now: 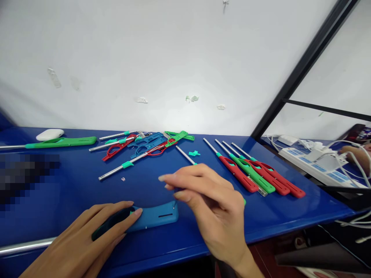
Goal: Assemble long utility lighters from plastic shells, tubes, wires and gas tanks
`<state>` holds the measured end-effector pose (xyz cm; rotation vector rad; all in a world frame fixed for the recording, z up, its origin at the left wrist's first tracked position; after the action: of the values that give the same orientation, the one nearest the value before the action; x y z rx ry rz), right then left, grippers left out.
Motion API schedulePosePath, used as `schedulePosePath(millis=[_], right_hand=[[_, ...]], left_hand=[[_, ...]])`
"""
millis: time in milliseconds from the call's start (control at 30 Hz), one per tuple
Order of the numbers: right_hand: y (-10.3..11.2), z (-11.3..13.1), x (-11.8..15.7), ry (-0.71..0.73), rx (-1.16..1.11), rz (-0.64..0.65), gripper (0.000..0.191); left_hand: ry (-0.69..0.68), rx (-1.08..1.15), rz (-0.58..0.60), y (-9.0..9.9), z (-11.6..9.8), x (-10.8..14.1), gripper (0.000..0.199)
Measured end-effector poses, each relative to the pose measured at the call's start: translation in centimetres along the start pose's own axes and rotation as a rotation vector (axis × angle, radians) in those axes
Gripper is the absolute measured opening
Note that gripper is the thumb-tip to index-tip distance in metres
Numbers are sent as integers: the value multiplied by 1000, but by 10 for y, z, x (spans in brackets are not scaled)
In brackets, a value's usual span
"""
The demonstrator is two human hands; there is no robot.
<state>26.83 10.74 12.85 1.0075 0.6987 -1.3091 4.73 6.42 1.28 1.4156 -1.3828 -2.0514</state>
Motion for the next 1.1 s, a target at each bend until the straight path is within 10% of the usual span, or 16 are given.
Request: schedulePosePath(millis=[1100], right_hand=[[4,-4,5,-47,65,4,40]], left_hand=[[7,7,24,0,0,2,94]])
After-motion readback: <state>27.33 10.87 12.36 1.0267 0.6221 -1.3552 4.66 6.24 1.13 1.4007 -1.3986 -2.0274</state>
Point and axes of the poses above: each hand's wrist, its own x-axis away from the middle knuckle, its own y-axis out of the back of the hand, z = x × y, the point moved 9 cm from there along -x, towards the middle knuckle, and after that the axes turned 8 degrees about y, right-handed, at the moved point
